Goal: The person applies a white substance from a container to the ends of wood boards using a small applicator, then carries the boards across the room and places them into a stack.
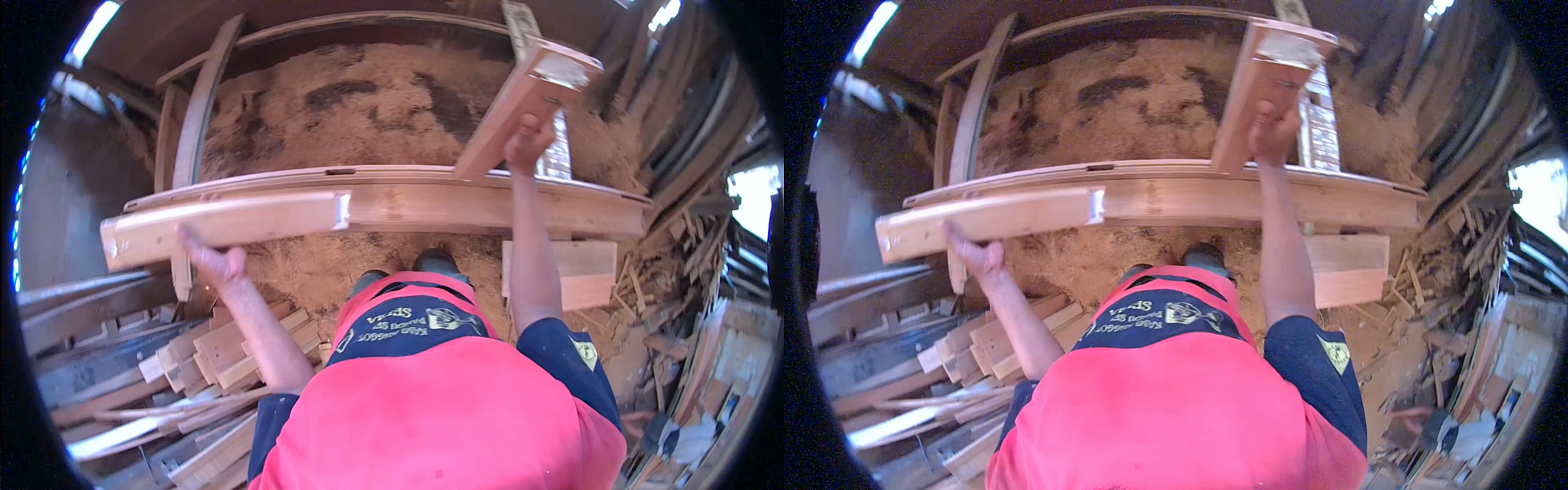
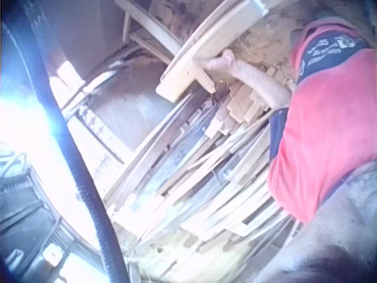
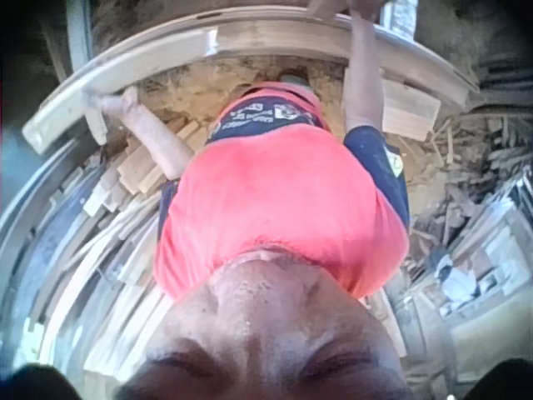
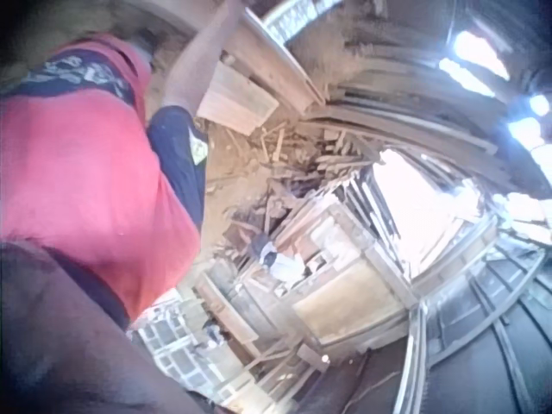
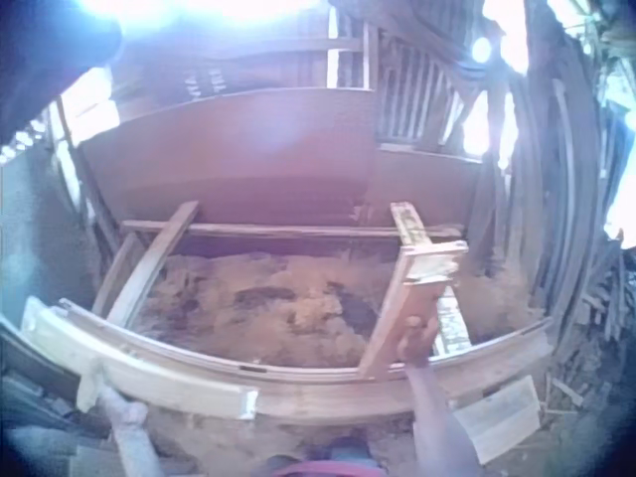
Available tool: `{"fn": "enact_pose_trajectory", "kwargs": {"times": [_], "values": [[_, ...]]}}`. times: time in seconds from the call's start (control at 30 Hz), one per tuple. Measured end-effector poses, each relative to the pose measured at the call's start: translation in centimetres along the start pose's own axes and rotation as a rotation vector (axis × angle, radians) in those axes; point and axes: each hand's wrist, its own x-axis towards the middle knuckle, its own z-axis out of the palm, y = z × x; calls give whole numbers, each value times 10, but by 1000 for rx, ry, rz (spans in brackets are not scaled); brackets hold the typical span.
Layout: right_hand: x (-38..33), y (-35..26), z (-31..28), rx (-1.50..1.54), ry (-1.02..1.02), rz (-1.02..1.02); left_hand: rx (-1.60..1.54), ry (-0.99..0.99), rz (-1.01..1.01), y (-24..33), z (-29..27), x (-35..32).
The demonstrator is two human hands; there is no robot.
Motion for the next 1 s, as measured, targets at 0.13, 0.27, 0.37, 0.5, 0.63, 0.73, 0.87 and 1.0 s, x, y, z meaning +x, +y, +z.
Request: {"fn": "enact_pose_trajectory", "kwargs": {"times": [0.13,0.27,0.37,0.5,0.63,0.73,0.87,1.0], "values": [[1,10,-3,22,68,-109,-89,-102,-52,2,17,24],[2,-4,0,57,67,-121,-261,-166,23,6,35,23],[3,2,-5,59,29,-89,-54,-164,116,7,49,23],[2,9,-3,60,38,-128,-1,-113,352,-1,76,49],[4,4,-2,51,22,-145,142,-116,471,-27,94,75],[5,11,-7,20,19,-141,256,-225,554,-65,96,97],[3,-5,1,38,57,-144,264,-291,480,-97,88,111],[5,-6,0,32,67,-187,161,-316,428,-110,83,124]]}}
